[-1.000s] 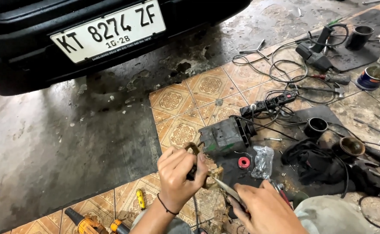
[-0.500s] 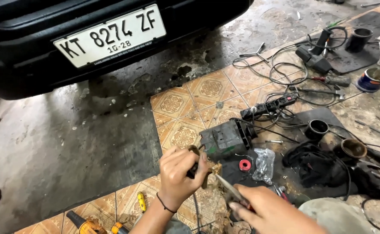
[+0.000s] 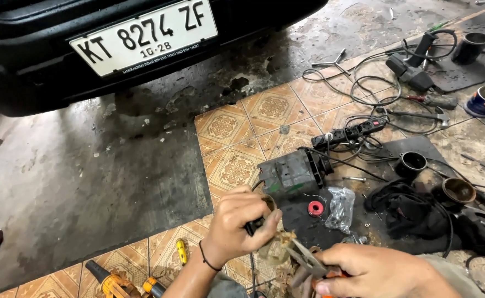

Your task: Assembling or repairing a mechanical component by manipulating wires and small parts using pliers and a screwdriver while sitting on the floor.

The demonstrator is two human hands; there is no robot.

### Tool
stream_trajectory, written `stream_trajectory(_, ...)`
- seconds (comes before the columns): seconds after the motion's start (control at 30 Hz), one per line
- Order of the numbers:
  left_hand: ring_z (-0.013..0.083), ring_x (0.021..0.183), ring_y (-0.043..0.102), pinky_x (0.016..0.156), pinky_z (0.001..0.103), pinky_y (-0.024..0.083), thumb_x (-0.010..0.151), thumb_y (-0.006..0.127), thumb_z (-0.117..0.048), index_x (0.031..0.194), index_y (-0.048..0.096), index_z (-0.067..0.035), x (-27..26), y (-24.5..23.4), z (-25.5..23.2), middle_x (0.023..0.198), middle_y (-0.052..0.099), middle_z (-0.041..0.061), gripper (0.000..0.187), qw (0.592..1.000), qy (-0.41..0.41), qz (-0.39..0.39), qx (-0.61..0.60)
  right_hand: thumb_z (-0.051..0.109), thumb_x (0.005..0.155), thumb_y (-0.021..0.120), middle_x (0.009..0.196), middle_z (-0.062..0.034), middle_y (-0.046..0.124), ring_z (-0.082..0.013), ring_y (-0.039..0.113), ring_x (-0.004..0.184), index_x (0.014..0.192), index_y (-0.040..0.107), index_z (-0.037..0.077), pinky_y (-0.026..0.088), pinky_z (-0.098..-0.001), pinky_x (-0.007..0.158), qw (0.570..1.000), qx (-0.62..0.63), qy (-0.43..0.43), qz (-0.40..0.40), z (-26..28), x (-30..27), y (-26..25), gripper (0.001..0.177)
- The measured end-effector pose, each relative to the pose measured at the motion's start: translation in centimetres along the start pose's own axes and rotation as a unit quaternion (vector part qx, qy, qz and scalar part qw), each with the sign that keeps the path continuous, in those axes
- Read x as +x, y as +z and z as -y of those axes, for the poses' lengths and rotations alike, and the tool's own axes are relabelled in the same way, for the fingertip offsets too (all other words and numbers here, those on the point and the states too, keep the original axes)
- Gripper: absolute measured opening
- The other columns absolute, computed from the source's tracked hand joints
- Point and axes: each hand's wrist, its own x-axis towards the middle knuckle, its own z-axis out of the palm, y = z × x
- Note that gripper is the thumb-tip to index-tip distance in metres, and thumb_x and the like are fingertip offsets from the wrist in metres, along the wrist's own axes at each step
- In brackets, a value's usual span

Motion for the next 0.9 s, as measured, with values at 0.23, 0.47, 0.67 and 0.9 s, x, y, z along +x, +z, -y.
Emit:
stream_trajectory(0.23, 0.0122, 0.047, 0.031, 0.060, 0.028, 0.034, 0.086, 0.068, -0.013, 0.053, 0.049, -0.015, 0.6, -0.5, -2.1, 0.046, 0.043, -0.005, 0.039, 0.999, 0.038, 0.007, -0.018, 0.020, 0.099, 0.064, 0.076, 0.0112, 0.066, -0.0024, 0.044, 0.062, 0.125, 0.083, 0.018, 0.035, -0.0203, 0.056, 0.997, 0.055, -0.001, 0.050, 0.1, 0.5, 0.2, 0.033)
stream_trajectory(0.47, 0.0144, 0.047, 0.033, 0.058, 0.030, 0.030, 0.084, 0.069, -0.008, 0.054, 0.048, -0.014, 0.9, -0.8, -3.0, 0.047, 0.046, -0.002, 0.037, 0.997, 0.081, 0.003, -0.013, 0.023, 0.103, 0.059, 0.094, 0.0059, 0.073, -0.0031, 0.055, 0.077, 0.123, 0.076, 0.008, 0.048, -0.0204, 0.070, 0.990, 0.063, -0.096, 0.080, -1.6, 1.1, 0.6, 0.030)
stream_trajectory(0.67, 0.0153, 0.047, 0.032, 0.057, 0.030, 0.031, 0.077, 0.071, -0.003, 0.054, 0.053, -0.010, 1.3, -1.2, -3.4, 0.050, 0.046, -0.001, 0.030, 0.997, 0.072, -0.013, 0.005, 0.047, 0.090, 0.076, 0.100, 0.0104, 0.078, 0.0029, 0.071, 0.086, 0.116, 0.078, 0.019, 0.059, -0.0127, 0.078, 0.992, 0.006, 0.104, -0.066, -5.3, 2.0, 2.7, 0.038)
stream_trajectory(0.9, 0.0128, 0.040, 0.032, 0.053, 0.027, 0.038, 0.083, 0.069, -0.007, 0.054, 0.056, -0.012, 1.3, -0.1, -2.5, 0.045, 0.052, -0.001, 0.032, 0.991, -0.081, -0.035, 0.103, 0.025, 0.092, 0.080, 0.062, -0.0009, 0.070, -0.0083, 0.057, 0.053, 0.085, 0.078, 0.006, 0.046, -0.0240, 0.051, 0.967, 0.089, 0.099, -0.219, -1.1, 3.8, 4.2, 0.020)
